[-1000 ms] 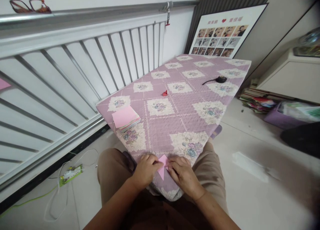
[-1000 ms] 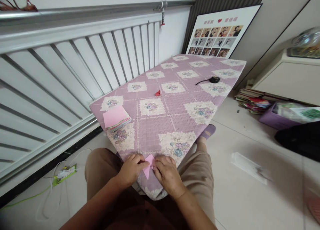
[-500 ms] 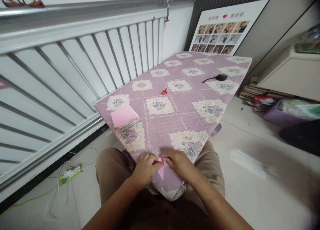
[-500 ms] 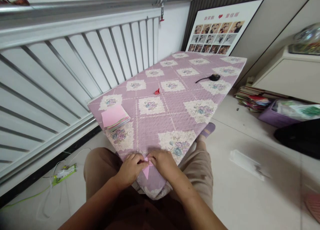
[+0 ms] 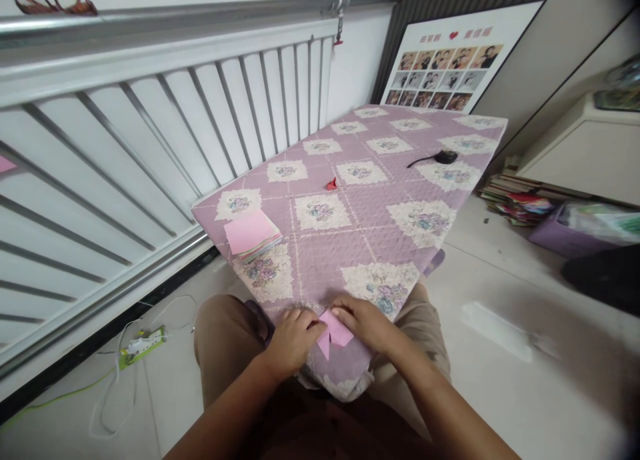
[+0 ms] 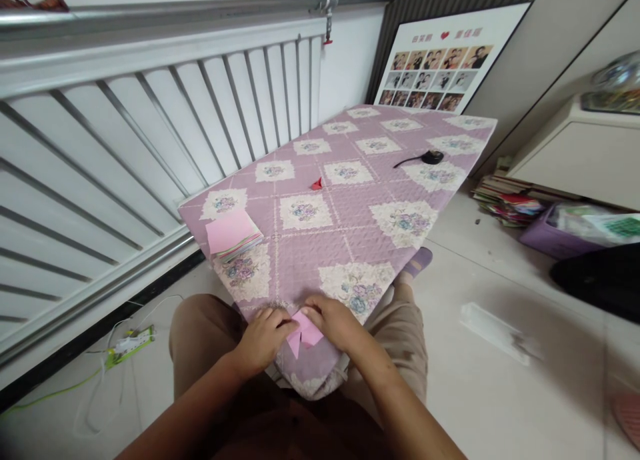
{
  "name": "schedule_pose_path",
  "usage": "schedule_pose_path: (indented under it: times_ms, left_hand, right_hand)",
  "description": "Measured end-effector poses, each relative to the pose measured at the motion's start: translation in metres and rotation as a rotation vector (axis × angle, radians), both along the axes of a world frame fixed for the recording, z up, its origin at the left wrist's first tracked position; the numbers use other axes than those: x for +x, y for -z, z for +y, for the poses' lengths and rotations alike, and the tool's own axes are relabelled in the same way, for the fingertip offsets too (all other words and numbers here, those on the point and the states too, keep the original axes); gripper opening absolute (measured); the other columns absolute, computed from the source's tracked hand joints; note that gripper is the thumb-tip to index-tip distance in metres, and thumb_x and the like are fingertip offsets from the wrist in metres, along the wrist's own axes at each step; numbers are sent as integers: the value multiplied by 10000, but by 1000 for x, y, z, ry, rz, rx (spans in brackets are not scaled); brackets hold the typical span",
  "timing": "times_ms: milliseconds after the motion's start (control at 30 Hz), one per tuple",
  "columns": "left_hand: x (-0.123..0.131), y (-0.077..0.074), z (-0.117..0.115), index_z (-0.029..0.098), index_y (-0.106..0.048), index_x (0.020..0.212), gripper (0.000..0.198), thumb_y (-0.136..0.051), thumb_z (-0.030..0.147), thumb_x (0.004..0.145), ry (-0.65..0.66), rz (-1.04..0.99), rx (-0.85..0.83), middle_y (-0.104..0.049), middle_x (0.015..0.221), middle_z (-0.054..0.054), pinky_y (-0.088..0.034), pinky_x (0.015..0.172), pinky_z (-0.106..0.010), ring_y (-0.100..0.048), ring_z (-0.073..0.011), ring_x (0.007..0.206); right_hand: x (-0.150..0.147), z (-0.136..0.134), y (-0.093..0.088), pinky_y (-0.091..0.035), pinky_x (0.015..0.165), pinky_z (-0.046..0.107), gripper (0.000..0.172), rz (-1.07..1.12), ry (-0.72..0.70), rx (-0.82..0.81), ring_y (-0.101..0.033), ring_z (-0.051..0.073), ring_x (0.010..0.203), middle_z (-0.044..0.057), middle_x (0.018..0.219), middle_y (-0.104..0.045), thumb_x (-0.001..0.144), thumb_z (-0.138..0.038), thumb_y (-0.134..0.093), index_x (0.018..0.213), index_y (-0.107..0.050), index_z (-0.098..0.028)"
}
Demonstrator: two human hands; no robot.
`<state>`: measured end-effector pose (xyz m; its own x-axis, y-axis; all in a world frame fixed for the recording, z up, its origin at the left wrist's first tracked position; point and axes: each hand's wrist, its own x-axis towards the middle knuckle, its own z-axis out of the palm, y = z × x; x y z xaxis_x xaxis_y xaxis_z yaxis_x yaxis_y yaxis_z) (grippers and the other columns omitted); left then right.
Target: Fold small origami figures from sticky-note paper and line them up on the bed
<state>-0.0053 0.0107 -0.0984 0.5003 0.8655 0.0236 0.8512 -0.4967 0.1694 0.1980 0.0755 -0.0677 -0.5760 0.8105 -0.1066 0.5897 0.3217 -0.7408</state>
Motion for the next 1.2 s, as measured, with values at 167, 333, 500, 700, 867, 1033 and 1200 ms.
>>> schedule_pose_path:
  times_ms: [167,333,500,700,867,1033,1200]
  left_hand:
    - [1,-2,0,304,-596,1144,248,-456,264,944,-16,-21,-44,-583,1069,-22,-365,817,-338,-480,-197,953]
    - [0,-1,1,308,-585,1165,278,-508,234,909,-11,-33,-81,-572,1091,-20,-360,855,-343,-471,-197,973]
    - [0,0,2,315,-580,1165,266,-487,253,924,-13,-34,-65,-566,1080,-13,-356,866,-345,-465,-196,972]
    - [0,-2,1,346,-529,1238,319,-460,262,939,20,1,-41,-546,1055,-23,-354,816,-333,-452,-197,939]
    - [1,-7,2,350,-528,1241,322,-431,262,947,70,45,-45,-525,1041,-41,-348,798,-333,-434,-207,922]
    - [1,-7,3,313,-583,1152,261,-422,275,951,73,51,-54,-513,1008,-40,-343,805,-335,-431,-208,915]
    - [1,-8,3,338,-520,1251,332,-422,246,947,75,32,-63,-517,1017,-40,-343,801,-329,-438,-206,913]
  right_hand:
    - [20,-29,7,-445,811,329,232,68,-67,229,-568,196,904,38,943,-625,768,-303,-674,976,-614,-221]
    - [18,-54,25,-408,958,445,390,-2,-32,445,-489,263,1144,98,1162,-569,753,-210,-673,1131,-578,-228]
    - [7,-58,35,-403,966,479,186,-71,26,580,-478,280,1159,109,1162,-578,846,-188,-571,1023,-625,-206]
    - [10,-59,38,-438,928,449,175,-43,18,677,-536,251,1068,95,1061,-622,867,-155,-524,1001,-633,-186]
    - [3,-60,38,-458,885,421,145,-8,65,682,-564,229,1006,89,1007,-632,898,-178,-491,964,-620,-193]
    - [-1,-56,44,-475,829,406,124,-52,70,700,-583,219,900,77,892,-642,909,-252,-514,888,-616,-185]
    - [14,-49,41,-477,850,395,152,-59,-41,716,-587,209,931,73,975,-648,898,-226,-529,1013,-626,-207]
